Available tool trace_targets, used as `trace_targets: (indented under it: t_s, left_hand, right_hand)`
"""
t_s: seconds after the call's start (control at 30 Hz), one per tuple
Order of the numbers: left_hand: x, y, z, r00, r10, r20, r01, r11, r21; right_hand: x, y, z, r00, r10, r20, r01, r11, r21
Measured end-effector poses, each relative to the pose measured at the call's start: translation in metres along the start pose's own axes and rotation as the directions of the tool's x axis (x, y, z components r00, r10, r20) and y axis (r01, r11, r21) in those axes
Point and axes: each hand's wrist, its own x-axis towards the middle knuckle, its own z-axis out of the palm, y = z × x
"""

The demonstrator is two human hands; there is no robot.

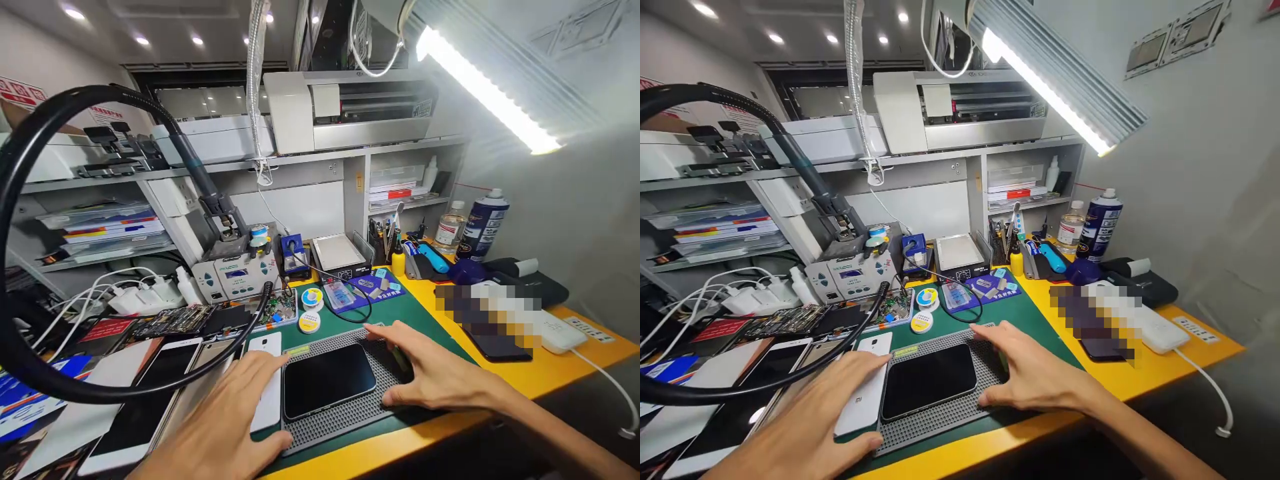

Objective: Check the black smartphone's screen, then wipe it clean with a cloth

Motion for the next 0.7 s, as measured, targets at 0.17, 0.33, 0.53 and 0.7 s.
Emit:
trace_targets:
  t_s: [0.17,0.33,0.53,0.7]
  left_hand:
    - [0.025,0.006,0.000,0.994,0.015,0.108,-0.010,0.999,-0.050]
    - [0.024,-0.003,0.014,0.994,0.111,-0.003,-0.111,0.993,0.027]
    - [0.022,0.002,0.012,0.924,0.288,-0.253,-0.225,0.941,0.252]
    - [0.025,0.000,0.013,0.899,0.322,-0.297,-0.240,0.929,0.281]
  right_hand:
    - [0.018,-0.003,0.001,0.993,-0.073,0.096,0.075,0.997,-0.020]
    - [0.019,0.000,0.003,0.992,-0.106,0.070,0.107,0.994,-0.020]
    - [0.015,0.011,0.010,0.987,-0.158,0.018,0.158,0.987,0.007]
    - [0.015,0.012,0.011,0.982,-0.190,0.002,0.190,0.981,0.025]
